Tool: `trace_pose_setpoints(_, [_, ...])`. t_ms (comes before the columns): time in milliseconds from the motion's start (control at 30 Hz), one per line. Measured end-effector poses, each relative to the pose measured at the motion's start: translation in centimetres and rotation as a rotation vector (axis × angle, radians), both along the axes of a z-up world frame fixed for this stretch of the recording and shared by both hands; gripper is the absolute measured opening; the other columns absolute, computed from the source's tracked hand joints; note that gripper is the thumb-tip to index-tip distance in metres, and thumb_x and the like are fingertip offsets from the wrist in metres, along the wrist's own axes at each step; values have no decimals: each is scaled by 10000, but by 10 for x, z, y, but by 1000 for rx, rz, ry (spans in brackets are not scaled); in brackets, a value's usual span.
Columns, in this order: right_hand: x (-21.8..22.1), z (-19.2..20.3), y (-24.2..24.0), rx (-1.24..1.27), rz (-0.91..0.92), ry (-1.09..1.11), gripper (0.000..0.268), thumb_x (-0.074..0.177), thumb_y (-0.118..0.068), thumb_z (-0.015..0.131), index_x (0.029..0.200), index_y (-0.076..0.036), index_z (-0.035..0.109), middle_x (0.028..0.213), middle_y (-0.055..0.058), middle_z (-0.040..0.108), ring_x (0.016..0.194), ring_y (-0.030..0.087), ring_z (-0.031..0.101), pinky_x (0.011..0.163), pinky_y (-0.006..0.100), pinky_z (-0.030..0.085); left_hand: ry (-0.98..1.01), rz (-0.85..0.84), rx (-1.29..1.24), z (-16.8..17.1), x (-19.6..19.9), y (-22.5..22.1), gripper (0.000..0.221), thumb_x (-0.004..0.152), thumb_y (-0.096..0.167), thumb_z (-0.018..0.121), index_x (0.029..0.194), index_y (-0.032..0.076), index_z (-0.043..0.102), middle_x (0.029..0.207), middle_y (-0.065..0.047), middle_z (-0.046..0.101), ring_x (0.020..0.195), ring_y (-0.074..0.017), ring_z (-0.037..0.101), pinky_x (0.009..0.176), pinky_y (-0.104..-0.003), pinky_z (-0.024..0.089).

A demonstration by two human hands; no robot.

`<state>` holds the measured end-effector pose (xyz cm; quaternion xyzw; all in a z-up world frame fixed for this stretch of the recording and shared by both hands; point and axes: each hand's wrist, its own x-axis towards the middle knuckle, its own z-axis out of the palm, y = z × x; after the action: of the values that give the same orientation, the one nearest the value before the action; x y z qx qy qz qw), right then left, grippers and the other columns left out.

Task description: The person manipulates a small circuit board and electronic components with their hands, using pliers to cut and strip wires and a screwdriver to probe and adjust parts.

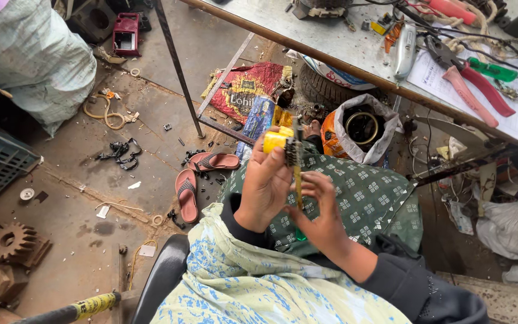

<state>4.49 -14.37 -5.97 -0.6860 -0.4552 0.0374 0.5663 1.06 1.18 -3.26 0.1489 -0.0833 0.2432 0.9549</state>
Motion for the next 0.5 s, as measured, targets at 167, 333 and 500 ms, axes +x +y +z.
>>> trace_pose_setpoints(167, [11, -53, -3, -302, 73, 446, 190, 1005, -184, 640, 1141, -55, 665, 845, 1, 669, 791, 73, 618, 724, 242, 512, -47, 140, -26, -3, -4, 11, 412, 1085, 146, 616, 1448, 66, 440, 1345, -124, 620, 1181, -215, 660, 1056, -378, 534])
trace_pose_setpoints(333, [28, -70, -23, -321, 172, 579, 354, 1055, -309, 591, 862, -20, 658, 582, -43, 474, 526, 27, 388, 472, 228, 310, 11, 203, -119, -14, -3, 29, 378, 1098, 289, 551, 1376, 33, 527, 1267, -139, 675, 1154, -233, 684, 1077, -394, 547])
trace_pose_setpoints(500, [28, -51, -37, -425, 562, 1188, 499, 1050, -422, 528, 784, -9, 621, 498, -42, 434, 389, 70, 359, 372, 267, 306, -42, 8, -231, -21, 1, 40, 445, 1113, 392, 550, 1284, -13, 611, 1173, -170, 715, 1098, -261, 707, 1020, -402, 560])
